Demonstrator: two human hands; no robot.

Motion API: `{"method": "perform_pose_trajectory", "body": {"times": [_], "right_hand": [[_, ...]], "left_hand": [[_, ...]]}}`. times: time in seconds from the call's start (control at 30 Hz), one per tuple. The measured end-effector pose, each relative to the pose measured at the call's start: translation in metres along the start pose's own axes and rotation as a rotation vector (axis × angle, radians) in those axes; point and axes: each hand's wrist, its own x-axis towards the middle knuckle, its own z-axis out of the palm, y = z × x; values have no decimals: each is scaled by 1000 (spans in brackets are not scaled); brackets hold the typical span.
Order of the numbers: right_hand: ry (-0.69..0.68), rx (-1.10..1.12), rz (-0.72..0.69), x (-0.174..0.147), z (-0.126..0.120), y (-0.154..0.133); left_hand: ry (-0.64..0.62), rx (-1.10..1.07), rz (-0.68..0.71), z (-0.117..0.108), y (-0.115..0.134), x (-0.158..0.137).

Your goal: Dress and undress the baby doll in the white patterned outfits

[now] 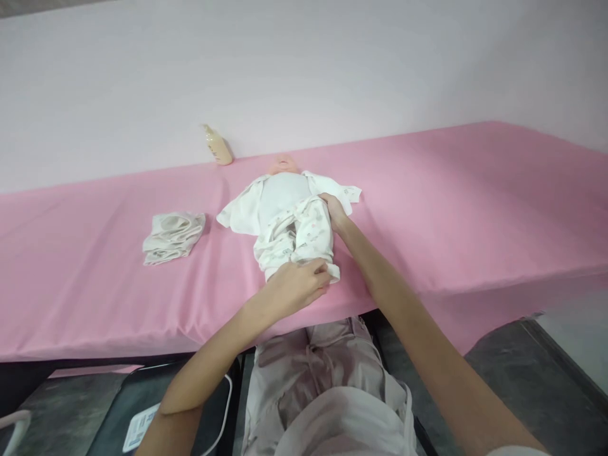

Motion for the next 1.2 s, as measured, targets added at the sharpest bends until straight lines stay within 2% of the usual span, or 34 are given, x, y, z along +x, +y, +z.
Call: {"method": "perform_pose_trajectory", "body": {"times": [0.1,0.17,0.2,0.23,0.3,0.33,0.37,0.47,0.5,0.6,0.77,0.87,0.9,0.97,1.07,1.13,1.2], "right_hand": [[-111,133,200,-4,-6,-6],[-253,96,223,-6,-11,-12],[-314,68,193,-7,-13,-16],[-348,58,149,-8,-15,-19],[-354,95,36,-8,-18,-25],[-349,122,-20,-9,-18,-28],[-351,141,-72,-10,-17,-30],[-369,127,-201,-15,-11,-39],[-360,110,-229,-17,-8,-42],[-313,58,-260,-23,-1,-47],[-323,16,-229,-20,-5,-43],[-282,-37,-79,-14,-12,-29],[-286,-54,-3,-13,-15,-23],[-336,-32,142,-11,-20,-12],[-414,126,261,-10,-25,-2],[-371,182,288,-10,-24,1],[-258,180,315,-10,-19,3]], "left_hand": [[-56,-256,-48,-14,-16,4],[-23,-530,-71,-23,-40,10],[48,-656,-96,-25,-56,14],[193,-747,-168,-24,-72,19],[600,-755,-366,-16,-104,30],[680,-723,-423,-11,-117,35],[663,-717,-447,-6,-128,39],[411,-847,-412,4,-145,40],[363,-920,-397,5,-146,37],[333,-1130,-393,4,-144,28],[241,-1333,-440,5,-158,13],[131,-1365,-506,12,-181,1],[138,-1377,-541,16,-188,-3],[248,-1413,-616,26,-200,-9],[418,-1452,-677,40,-209,-8],[491,-1371,-694,46,-209,-3],[583,-1163,-734,48,-206,3]]}}
